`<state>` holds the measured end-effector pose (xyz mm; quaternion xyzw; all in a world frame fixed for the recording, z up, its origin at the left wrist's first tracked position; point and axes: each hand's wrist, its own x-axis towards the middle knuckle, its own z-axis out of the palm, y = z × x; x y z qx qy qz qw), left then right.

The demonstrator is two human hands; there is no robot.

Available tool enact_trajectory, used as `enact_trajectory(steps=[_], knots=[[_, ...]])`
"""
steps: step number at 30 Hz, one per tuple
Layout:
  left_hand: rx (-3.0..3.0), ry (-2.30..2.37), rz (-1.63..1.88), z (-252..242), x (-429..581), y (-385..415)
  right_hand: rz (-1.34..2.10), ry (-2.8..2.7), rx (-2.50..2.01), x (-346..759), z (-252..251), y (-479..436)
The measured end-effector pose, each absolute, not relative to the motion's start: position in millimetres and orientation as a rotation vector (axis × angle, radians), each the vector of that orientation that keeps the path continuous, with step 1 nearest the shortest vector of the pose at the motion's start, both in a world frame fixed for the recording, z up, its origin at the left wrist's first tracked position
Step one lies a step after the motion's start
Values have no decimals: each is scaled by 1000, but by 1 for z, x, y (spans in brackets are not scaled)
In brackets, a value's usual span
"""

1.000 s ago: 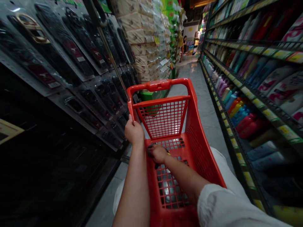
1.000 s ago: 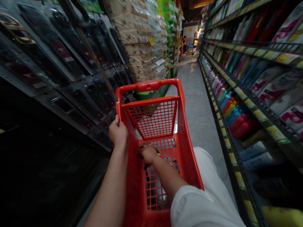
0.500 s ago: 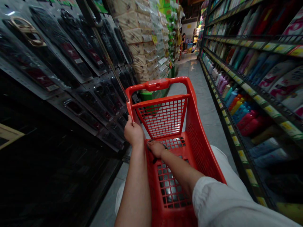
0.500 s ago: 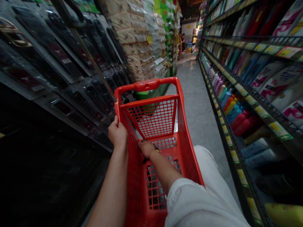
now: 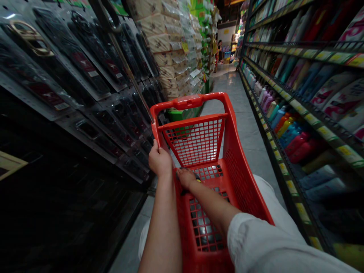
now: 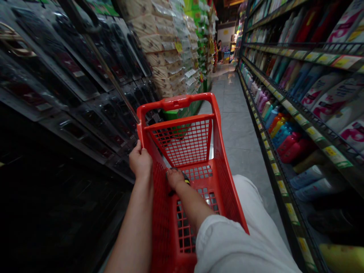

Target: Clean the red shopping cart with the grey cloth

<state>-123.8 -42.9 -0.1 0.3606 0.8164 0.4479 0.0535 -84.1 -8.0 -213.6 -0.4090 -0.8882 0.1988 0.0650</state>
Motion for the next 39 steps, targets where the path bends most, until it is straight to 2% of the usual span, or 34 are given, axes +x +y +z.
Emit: enact_trajectory(steps=[4,10,14,16,21,26,31,35,39], knots=[[1084,2531,1317,2,-123,-43,578,-2703,-1216,-77,-212,-15],[1073,2548,1316,3,-121,-45,507,-2806,-572,-14,-215,-37],[1116,2551,1291,3,-120,-45,468,-2908,-453,20,-219,-31],[1126,2553,1281,2,-120,-45,480,-2900,-602,26,-220,-24],[1131,2559,1273,2,-120,-43,494,-2648,-1307,12,-223,-18],[1145,2572,1253,1,-120,-43,389,-2584,-1458,21,-222,-23],[1149,2561,1255,1,-120,-44,281,-2142,-2021,56,-221,-18],[1140,2553,1276,1,-119,-44,306,-2065,-2093,34,-219,-19],[1139,2560,1279,1,-120,-45,435,-2328,-1786,-23,-221,-35]])
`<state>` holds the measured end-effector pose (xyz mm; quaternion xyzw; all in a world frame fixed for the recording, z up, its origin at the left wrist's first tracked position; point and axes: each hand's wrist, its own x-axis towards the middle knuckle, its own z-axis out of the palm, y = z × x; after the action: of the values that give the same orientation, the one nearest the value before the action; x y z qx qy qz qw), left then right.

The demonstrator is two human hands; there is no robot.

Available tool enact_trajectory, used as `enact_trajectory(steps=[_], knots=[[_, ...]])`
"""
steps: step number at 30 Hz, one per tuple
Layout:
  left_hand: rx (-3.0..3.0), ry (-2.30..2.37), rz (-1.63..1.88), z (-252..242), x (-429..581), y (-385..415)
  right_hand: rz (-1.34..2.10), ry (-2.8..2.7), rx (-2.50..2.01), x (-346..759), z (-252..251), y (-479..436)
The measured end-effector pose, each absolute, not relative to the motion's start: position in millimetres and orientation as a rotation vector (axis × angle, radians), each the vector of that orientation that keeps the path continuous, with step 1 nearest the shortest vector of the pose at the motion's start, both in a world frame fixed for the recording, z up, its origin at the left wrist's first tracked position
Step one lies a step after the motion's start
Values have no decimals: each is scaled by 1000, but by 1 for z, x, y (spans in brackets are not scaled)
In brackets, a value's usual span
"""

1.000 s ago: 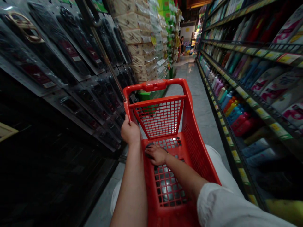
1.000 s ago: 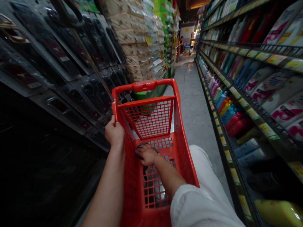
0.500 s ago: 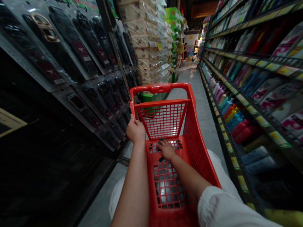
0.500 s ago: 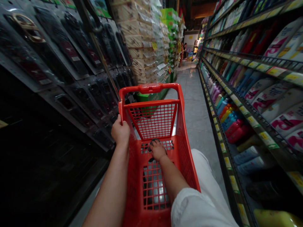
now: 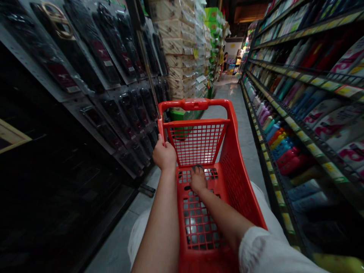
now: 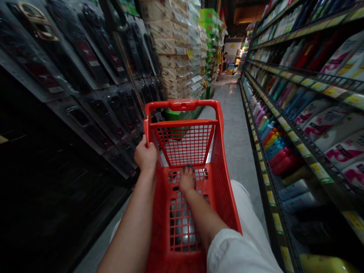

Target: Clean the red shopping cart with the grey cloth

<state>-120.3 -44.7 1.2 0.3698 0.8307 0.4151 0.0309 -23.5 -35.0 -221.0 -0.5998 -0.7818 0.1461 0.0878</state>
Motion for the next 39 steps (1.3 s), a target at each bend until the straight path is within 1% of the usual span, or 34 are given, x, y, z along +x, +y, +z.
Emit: enact_trajectory(steps=[4,6,8,11,13,16,19,23,26,28,29,34,39], knots=[[1142,2599,1243,1,-121,-47,569,-2609,-1194,-55,-223,-50],[1147,2613,1221,1,-121,-48,560,-2686,-1057,-45,-222,-48],[1155,2620,1200,1,-121,-48,492,-2685,-1167,-19,-221,-39],[1155,2621,1184,0,-122,-49,319,-2434,-1709,30,-219,-22],[1146,2617,1184,0,-122,-49,250,-2263,-1959,50,-219,-15],[1143,2605,1190,1,-121,-48,237,-2155,-2107,46,-219,-13],[1135,2610,1181,1,-121,-46,280,-2265,-2014,12,-217,-21],[1134,2635,1145,1,-121,-46,378,-2549,-1627,-28,-217,-35],[1161,2656,1103,0,-122,-47,434,-2708,-1323,-30,-217,-39],[1181,2664,1075,-1,-123,-48,410,-2742,-1286,-16,-217,-37],[1188,2665,1063,-1,-123,-49,377,-2726,-1362,-6,-217,-35],[1190,2656,1059,1,-122,-50,182,-2446,-2054,39,-216,-28],[1191,2648,1051,2,-121,-50,195,-2355,-2207,45,-219,-12]])
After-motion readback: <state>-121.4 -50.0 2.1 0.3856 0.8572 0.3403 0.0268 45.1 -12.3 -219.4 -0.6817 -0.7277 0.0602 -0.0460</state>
